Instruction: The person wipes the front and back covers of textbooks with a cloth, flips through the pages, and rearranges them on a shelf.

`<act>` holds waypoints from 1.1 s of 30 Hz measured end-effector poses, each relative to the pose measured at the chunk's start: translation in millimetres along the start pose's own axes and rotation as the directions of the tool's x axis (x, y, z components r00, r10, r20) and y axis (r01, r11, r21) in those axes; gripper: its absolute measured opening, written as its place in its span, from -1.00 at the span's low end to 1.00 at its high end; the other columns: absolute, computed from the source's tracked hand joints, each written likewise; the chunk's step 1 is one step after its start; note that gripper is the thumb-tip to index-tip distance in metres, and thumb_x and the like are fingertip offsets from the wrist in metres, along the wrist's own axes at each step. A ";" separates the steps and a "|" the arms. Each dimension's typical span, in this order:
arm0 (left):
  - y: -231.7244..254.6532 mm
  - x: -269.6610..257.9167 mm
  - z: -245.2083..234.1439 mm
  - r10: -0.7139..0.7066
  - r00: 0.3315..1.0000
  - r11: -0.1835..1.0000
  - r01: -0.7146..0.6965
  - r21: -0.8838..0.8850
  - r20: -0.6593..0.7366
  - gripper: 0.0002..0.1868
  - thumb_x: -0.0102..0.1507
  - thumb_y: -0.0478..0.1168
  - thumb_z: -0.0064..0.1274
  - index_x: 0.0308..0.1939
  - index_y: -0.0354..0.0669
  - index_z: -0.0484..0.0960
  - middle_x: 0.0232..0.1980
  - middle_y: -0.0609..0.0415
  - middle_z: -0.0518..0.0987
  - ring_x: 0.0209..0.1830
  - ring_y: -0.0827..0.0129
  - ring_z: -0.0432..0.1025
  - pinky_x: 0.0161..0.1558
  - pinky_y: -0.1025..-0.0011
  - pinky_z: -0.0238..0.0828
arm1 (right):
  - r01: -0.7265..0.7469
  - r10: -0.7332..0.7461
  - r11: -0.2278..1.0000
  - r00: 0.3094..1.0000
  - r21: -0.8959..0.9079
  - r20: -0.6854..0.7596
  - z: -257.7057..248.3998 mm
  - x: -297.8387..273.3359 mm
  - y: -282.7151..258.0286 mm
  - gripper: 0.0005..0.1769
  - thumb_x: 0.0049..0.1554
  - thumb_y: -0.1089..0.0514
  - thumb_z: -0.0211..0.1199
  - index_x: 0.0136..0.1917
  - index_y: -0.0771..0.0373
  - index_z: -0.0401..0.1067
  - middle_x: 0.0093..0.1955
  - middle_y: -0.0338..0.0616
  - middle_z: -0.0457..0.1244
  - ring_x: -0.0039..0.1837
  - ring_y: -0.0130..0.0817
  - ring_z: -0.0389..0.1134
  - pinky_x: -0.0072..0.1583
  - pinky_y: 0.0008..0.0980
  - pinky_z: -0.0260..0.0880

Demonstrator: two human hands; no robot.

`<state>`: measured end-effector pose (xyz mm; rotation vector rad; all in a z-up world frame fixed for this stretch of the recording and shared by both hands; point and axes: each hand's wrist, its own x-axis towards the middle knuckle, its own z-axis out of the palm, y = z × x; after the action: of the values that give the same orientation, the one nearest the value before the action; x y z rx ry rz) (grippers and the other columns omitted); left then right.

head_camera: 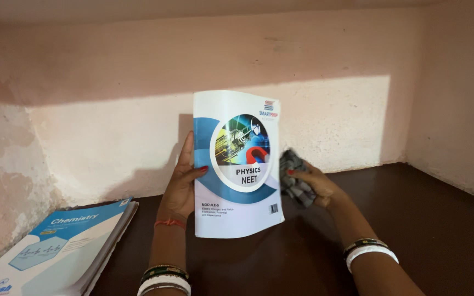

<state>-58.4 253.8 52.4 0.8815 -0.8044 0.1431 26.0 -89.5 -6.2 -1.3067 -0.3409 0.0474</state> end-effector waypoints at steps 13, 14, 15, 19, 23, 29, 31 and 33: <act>-13.5 5.3 -10.2 -0.083 0.993 0.996 0.085 0.022 -0.087 -0.12 0.11 -0.57 0.00 0.53 -0.13 0.24 0.53 -0.15 0.29 0.43 0.14 0.21 0.33 0.29 0.24 | -0.043 0.025 0.996 0.976 -0.077 -0.215 17.3 -16.3 -37.9 -0.05 0.21 -0.54 -0.14 0.53 0.19 0.31 0.32 -0.04 0.34 0.24 -0.26 0.36 0.12 -0.28 0.38; -13.2 6.8 -12.7 -0.085 0.993 0.996 0.088 0.024 -0.086 -0.12 0.11 -0.57 0.00 0.53 -0.13 0.24 0.53 -0.15 0.29 0.43 0.14 0.21 0.33 0.29 0.24 | -0.076 0.075 0.997 0.978 0.005 -0.194 17.7 -14.9 -35.9 0.04 0.19 -0.59 -0.16 0.48 0.31 0.32 0.28 0.10 0.35 0.21 -0.19 0.38 0.09 -0.27 0.44; -12.9 8.6 -15.1 -0.060 0.992 0.983 0.079 0.168 -0.114 -0.16 0.10 -0.58 -0.01 0.50 -0.15 0.30 0.56 -0.09 0.27 0.51 0.25 0.14 0.39 0.35 0.15 | -0.110 0.123 0.990 0.978 0.088 -0.169 17.0 -13.5 -34.0 0.14 0.16 -0.65 -0.18 0.44 0.43 0.34 0.24 0.24 0.36 0.19 -0.11 0.41 0.06 -0.27 0.49; -18.9 12.1 -18.3 0.026 0.989 0.948 0.022 0.316 -0.149 -0.22 0.10 -0.59 -0.03 0.43 -0.16 0.40 0.57 -0.08 0.29 0.58 0.27 0.12 0.46 0.39 0.07 | 0.022 -0.028 0.989 0.999 0.145 0.040 17.3 -15.2 -34.3 -0.25 0.11 -0.32 0.16 0.39 0.20 0.34 0.26 0.05 0.36 0.22 -0.21 0.43 0.12 -0.32 0.55; -16.3 12.8 -12.5 0.069 0.981 0.920 0.008 0.392 -0.182 -0.21 0.10 -0.60 -0.04 0.43 -0.11 0.39 0.59 0.00 0.24 0.60 0.32 0.05 0.45 0.43 0.05 | 0.034 -0.101 0.895 0.987 -0.445 -0.128 31.6 -23.0 -54.6 -0.45 0.23 0.04 0.40 0.42 0.32 0.51 0.09 0.78 0.21 -0.12 0.15 0.02 -0.17 -0.02 0.00; -13.7 11.1 -11.5 -0.032 0.991 0.902 0.084 0.425 -0.127 -0.36 0.17 -0.60 -0.06 0.33 -0.17 0.58 0.36 -0.02 0.55 0.13 0.35 0.37 0.21 0.41 0.33 | 0.429 -0.481 0.790 0.877 -0.438 -0.008 35.9 -18.2 -50.6 -0.64 0.02 0.08 0.44 0.04 0.33 0.59 0.35 -0.25 0.27 0.15 -0.38 0.42 0.06 -0.40 0.46; -17.4 4.5 -14.4 -0.091 0.990 0.869 0.132 0.476 -0.109 -0.40 0.18 -0.59 -0.13 0.27 -0.20 0.64 0.21 0.00 0.63 0.05 0.46 0.46 0.17 0.48 0.36 | 0.436 -0.478 0.804 0.879 -0.405 -0.003 32.4 -14.5 -38.6 -0.64 0.00 0.09 0.45 0.04 0.31 0.59 0.35 -0.24 0.27 0.19 -0.39 0.40 0.13 -0.42 0.44; -19.5 3.5 -16.4 -0.070 0.988 0.885 0.127 0.449 -0.141 -0.38 0.17 -0.60 -0.15 0.27 -0.18 0.63 0.21 0.01 0.62 0.06 0.47 0.45 0.17 0.49 0.36 | 0.342 -0.389 0.815 0.921 -0.467 -0.004 27.2 -10.4 -31.7 -0.61 -0.02 0.10 0.46 0.07 0.29 0.60 0.27 0.00 0.36 0.14 -0.25 0.42 0.13 -0.35 0.44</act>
<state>-38.3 252.5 36.4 1.3455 -0.6170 0.3020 3.7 -74.8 27.7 -1.6840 -0.5365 -0.4529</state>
